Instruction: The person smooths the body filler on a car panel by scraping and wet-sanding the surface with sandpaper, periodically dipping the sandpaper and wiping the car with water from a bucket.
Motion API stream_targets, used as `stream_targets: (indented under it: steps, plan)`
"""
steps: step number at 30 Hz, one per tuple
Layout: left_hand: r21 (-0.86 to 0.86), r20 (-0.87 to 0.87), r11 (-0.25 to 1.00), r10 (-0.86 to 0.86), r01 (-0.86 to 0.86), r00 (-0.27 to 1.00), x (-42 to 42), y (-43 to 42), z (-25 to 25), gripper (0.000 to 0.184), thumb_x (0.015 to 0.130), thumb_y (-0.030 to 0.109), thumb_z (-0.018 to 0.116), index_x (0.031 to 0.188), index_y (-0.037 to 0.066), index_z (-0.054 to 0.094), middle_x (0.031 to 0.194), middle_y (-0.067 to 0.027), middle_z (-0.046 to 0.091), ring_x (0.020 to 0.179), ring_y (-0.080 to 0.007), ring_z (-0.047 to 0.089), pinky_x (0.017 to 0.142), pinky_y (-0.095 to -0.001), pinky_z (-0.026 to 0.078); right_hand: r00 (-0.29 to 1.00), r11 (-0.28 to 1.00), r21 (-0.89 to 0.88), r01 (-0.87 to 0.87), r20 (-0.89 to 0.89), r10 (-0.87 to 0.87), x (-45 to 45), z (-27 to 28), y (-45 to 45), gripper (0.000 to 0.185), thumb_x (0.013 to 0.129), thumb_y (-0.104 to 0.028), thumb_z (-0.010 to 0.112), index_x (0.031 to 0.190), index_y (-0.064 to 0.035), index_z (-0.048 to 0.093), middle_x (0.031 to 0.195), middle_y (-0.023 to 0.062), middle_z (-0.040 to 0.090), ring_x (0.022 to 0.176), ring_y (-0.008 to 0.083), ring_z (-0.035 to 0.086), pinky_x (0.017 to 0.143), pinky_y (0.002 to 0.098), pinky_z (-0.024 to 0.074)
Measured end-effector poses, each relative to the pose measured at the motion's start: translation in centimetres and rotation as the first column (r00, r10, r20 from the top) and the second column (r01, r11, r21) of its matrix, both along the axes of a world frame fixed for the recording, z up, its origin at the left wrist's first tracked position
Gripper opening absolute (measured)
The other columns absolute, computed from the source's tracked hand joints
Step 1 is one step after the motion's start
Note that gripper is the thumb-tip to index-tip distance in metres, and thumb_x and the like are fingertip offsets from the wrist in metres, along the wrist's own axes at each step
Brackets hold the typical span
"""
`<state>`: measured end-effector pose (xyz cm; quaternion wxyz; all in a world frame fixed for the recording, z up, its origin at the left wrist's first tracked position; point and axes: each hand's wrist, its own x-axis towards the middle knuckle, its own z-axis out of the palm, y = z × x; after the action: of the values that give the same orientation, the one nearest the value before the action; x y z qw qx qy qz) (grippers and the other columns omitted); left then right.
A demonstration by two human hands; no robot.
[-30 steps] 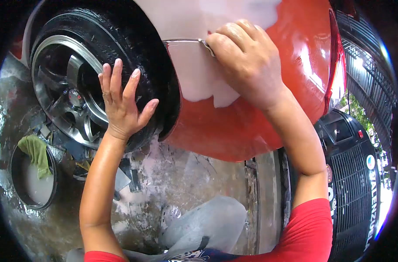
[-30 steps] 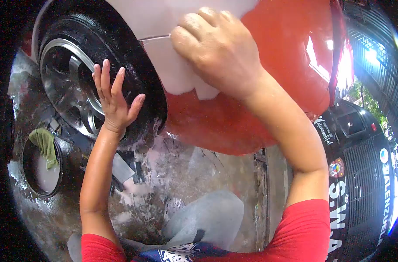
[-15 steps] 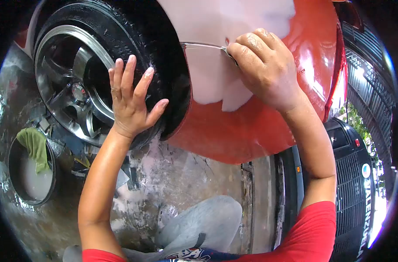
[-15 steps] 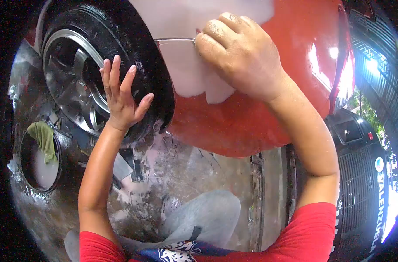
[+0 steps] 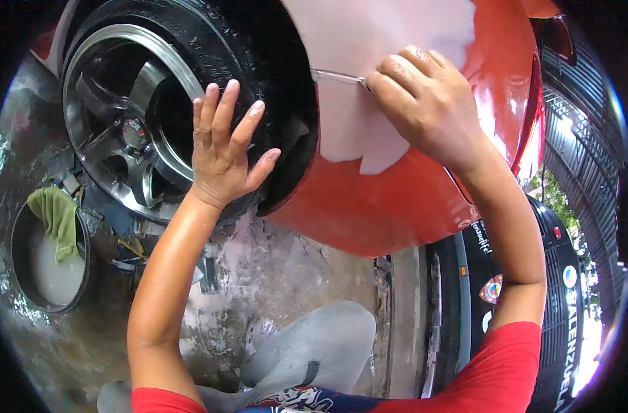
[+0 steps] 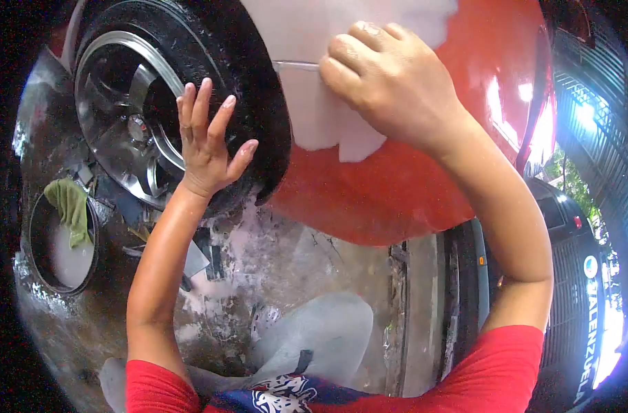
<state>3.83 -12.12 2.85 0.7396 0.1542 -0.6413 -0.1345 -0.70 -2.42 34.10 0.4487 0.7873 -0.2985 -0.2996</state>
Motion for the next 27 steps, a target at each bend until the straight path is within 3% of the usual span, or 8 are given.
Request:
stream_targets:
  steps: [5,9,16,20,22,24,26,27]
  plan:
    - [0.005,0.018,1.0,0.001,-0.001,1.0,0.0,0.0,-0.4,0.068,0.089,0.043,0.068,0.149,0.019,0.046,0.163,-0.0174,0.031,0.155,-0.0388,0.019,0.127,-0.0505,0.01,1.0,0.997,0.071,-0.011,0.026,0.009,2.2,-3.3,-3.5,0.01,0.078,-0.02,0.062,0.079,-0.0117,0.058,0.085,0.0024,0.058,0.089,0.0204,0.063,0.073,0.0358,0.0511]
    - [0.015,0.032,1.0,0.003,-0.004,0.999,0.1,-0.1,-0.2,0.068,0.089,0.043,0.067,0.149,0.019,0.047,0.163,-0.016,0.032,0.155,-0.0379,0.019,0.128,-0.0504,0.01,0.994,0.992,0.06,0.112,-0.019,-0.111,1.1,-0.1,-0.6,0.01,0.078,-0.02,0.063,0.083,-0.0118,0.06,0.086,0.0029,0.059,0.09,0.0219,0.063,0.073,0.0359,0.0512]
    - [0.042,0.093,0.999,-0.008,0.004,0.996,0.6,0.1,0.0,0.07,0.088,0.043,0.068,0.149,0.018,0.047,0.164,-0.0135,0.031,0.156,-0.0364,0.016,0.128,-0.0498,0.008,0.999,0.996,0.087,-0.003,0.034,0.0,1.6,-2.7,-3.3,0.011,0.078,-0.02,0.062,0.087,-0.0118,0.061,0.089,0.0037,0.061,0.09,0.0216,0.064,0.075,0.0352,0.0521]
    - [0.109,0.057,0.993,-0.048,0.041,0.997,1.6,0.8,1.5,0.06,0.09,0.035,0.069,0.143,0.013,0.053,0.157,-0.0155,0.04,0.15,-0.0381,0.028,0.125,-0.0509,0.017,0.993,0.993,0.018,0.115,-0.011,-0.115,1.0,-0.2,-0.1,0.011,0.077,-0.019,0.064,0.084,-0.0115,0.06,0.088,0.0037,0.061,0.088,0.0215,0.064,0.072,0.0354,0.0505]
    - [0.131,-0.038,0.988,-0.076,0.081,0.996,1.8,2.3,4.4,0.055,0.09,0.03,0.07,0.14,0.011,0.056,0.151,-0.0155,0.046,0.143,-0.0372,0.036,0.122,-0.051,0.022,0.999,0.999,0.02,0.043,0.008,-0.044,1.0,-1.1,-1.3,0.013,0.077,-0.021,0.064,0.084,-0.0107,0.06,0.088,0.0036,0.06,0.089,0.022,0.063,0.072,0.0364,0.0502]
    - [0.194,-0.263,0.909,-0.314,0.369,0.912,1.2,4.1,8.0,0.044,0.09,0.019,0.07,0.129,0.002,0.06,0.131,-0.0173,0.058,0.124,-0.0379,0.05,0.109,-0.0472,0.039,0.999,0.997,0.07,0.013,0.049,-0.016,2.0,-2.7,-3.2,0.013,0.078,-0.021,0.064,0.084,-0.0105,0.06,0.088,0.0036,0.06,0.089,0.0223,0.063,0.073,0.0366,0.0501]
    - [0.37,-0.452,0.66,-0.487,0.654,0.747,0.5,5.0,9.4,0.035,0.093,0.015,0.066,0.124,-0.001,0.06,0.126,-0.0203,0.06,0.118,-0.0369,0.055,0.103,-0.0445,0.044,0.997,0.997,0.061,0.054,0.048,-0.057,2.5,-2.9,-2.9,0.012,0.079,-0.019,0.063,0.085,-0.0105,0.06,0.089,0.0036,0.06,0.089,0.0223,0.063,0.073,0.0368,0.0501]
    - [0.331,-0.588,0.475,-0.572,0.816,0.571,1.2,5.0,10.3,0.028,0.094,0.014,0.066,0.116,-0.003,0.062,0.116,-0.0205,0.063,0.106,-0.0338,0.063,0.093,-0.0415,0.051,0.998,0.998,0.054,0.045,0.047,-0.048,1.9,-2.4,-2.4,0.011,0.078,-0.019,0.063,0.085,-0.0105,0.059,0.089,0.0036,0.06,0.089,0.0223,0.063,0.073,0.0368,0.05]
